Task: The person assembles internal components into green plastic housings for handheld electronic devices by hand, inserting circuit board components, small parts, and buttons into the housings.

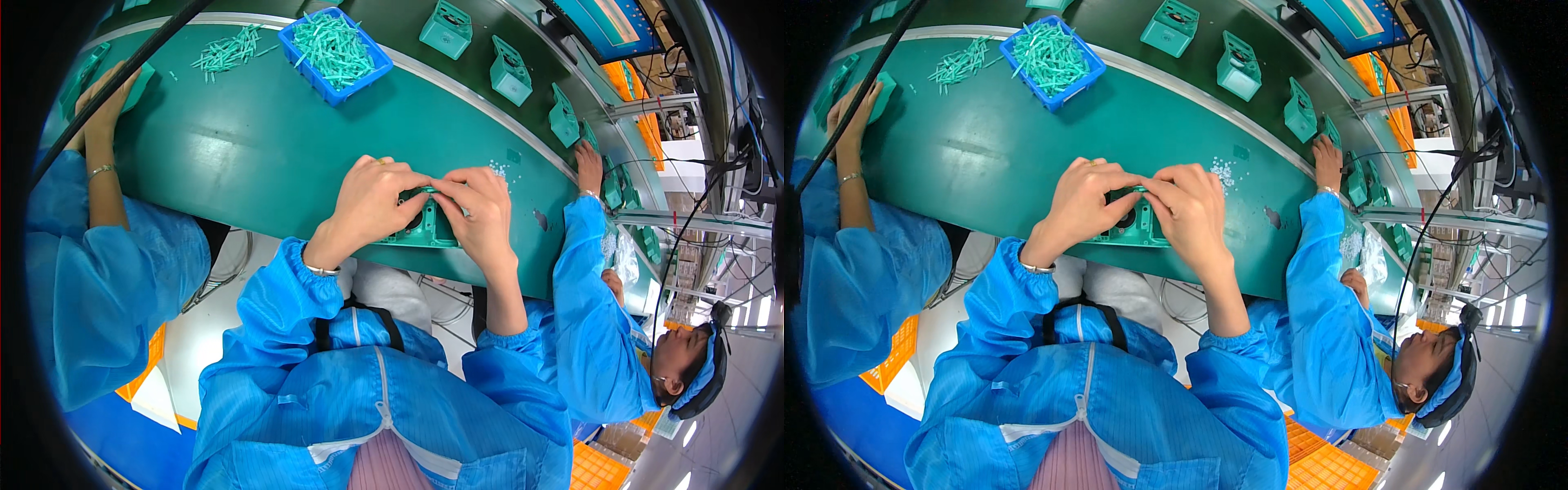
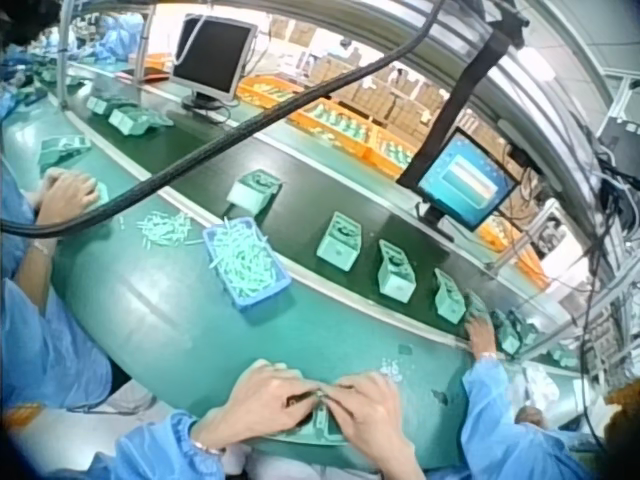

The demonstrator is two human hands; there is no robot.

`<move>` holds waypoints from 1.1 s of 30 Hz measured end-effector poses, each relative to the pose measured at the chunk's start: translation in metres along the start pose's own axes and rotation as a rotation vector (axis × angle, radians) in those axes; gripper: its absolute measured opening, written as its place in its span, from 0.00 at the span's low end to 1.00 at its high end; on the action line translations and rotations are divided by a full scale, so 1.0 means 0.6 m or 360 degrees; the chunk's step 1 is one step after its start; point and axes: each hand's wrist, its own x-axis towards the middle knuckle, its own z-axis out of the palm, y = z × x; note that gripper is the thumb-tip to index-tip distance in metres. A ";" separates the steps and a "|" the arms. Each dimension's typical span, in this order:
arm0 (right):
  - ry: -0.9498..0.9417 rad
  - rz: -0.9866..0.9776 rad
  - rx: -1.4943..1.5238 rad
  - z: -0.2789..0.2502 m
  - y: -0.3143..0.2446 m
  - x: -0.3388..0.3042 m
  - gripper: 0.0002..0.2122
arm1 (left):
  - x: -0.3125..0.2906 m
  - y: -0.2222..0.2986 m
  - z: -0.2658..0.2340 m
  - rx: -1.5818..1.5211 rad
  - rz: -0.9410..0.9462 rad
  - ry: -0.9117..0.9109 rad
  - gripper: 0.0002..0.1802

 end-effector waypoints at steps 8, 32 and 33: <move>0.0016 -0.0005 -0.0058 0.009 0.006 -0.001 0.09 | -0.001 0.002 -0.001 -0.0038 -0.0087 -0.0042 0.11; 0.0139 0.0053 -0.0034 0.021 0.004 -0.004 0.03 | -0.006 -0.007 -0.006 -0.0070 0.0110 -0.0075 0.09; 0.0142 0.0056 -0.0036 0.021 0.003 -0.003 0.03 | -0.007 -0.006 -0.005 -0.0040 0.0124 -0.0059 0.09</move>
